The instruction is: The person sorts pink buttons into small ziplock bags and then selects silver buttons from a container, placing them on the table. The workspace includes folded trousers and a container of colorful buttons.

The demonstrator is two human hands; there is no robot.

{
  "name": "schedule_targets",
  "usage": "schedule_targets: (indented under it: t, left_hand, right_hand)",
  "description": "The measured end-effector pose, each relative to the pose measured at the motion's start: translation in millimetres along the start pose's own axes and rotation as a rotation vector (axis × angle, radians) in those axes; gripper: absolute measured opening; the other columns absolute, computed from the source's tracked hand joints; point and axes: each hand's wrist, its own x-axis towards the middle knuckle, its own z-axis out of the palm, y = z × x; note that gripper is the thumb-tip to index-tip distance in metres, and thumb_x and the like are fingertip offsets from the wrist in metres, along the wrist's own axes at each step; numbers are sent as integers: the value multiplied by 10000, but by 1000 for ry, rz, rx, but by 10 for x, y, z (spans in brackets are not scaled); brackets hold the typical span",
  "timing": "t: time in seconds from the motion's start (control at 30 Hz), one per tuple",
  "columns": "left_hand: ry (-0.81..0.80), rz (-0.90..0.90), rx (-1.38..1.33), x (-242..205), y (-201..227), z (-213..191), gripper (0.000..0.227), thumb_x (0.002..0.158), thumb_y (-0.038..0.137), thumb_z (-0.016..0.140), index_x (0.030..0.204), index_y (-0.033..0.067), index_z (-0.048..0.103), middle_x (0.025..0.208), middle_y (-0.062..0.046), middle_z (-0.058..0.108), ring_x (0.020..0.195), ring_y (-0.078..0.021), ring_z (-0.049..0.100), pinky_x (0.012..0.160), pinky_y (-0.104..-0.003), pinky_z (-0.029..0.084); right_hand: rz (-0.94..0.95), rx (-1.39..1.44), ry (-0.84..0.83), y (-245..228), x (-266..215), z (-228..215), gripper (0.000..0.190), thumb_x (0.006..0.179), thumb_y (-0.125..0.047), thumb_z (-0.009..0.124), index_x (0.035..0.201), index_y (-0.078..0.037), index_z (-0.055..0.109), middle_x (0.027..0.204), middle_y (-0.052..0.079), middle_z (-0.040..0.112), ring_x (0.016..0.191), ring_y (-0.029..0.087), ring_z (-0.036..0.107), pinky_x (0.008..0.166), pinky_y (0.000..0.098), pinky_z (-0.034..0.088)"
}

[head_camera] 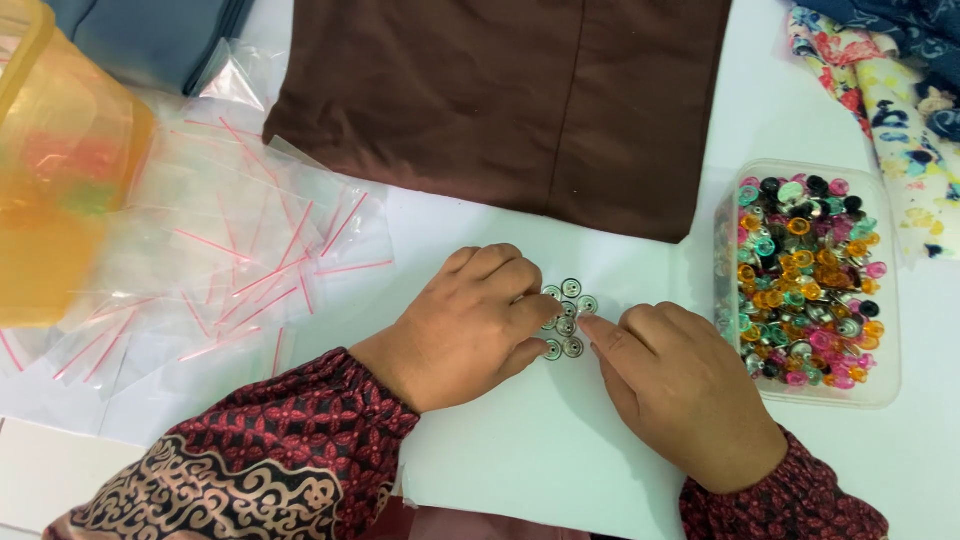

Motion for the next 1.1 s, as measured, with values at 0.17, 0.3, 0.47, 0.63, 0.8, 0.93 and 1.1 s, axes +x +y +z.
schedule_targets:
  t: [0.17,0.3,0.47,0.63,0.8,0.93,1.1]
  left_hand:
    - [65,73,-108,106,156,-33,292,906,303,791,1136,138,718,1133,-56,588,1187,-301,530,960,-473,429]
    - [100,175,-175,357,338,-15,288,931,303,788,1134,115,712,1187,-93,589,1242,-366,527,1031,-512,420]
    - [72,239,-154,695,653,260,395,940,377,747,1243,133,679,1318,-92,611,1341,-378,529,1126,-538,395]
    - [-38,267,-68,732,740,459,555,921,470,713,1360,139,634,1450,-86,574,1453,-362,448,1216,-551,339]
    - [-59,293,7,704,712,432,614,928,492,706,1428,152,598,1512,-79,548,1497,-361,397,1243,-558,280]
    - [-50,294,10,683,687,438,622,917,494,723,1429,160,601,1521,-68,540,1495,-354,406,1243,-562,280]
    - [-52,297,5,669,622,414,623,934,498,712,1452,176,581,1538,-75,525,1512,-346,384,1252,-582,264]
  right_hand:
    - [43,2,57,79,-49,-427,153,960,-85,692,1109,-50,696,762,63,514,671,277,524,638,435,466]
    - [223,-31,29,417,-242,-651,142,953,-72,668,1081,-53,726,910,99,659,830,318,618,794,460,504]
    - [388,-179,-106,761,-422,-751,149,895,-84,653,998,-93,761,860,90,683,832,327,641,809,484,523]
    - [552,-197,-282,875,-476,-753,213,852,-215,682,1030,-128,761,934,85,738,899,323,675,826,486,535]
    - [580,-247,-329,871,-435,-700,109,881,-237,658,886,-161,736,864,50,684,867,305,651,744,486,520]
    - [608,-247,-388,844,-384,-721,171,922,-232,597,877,-148,739,865,41,696,875,287,651,756,476,522]
    - [557,-150,-202,832,-402,-710,194,943,-167,607,784,-83,682,801,77,659,824,296,618,731,471,502]
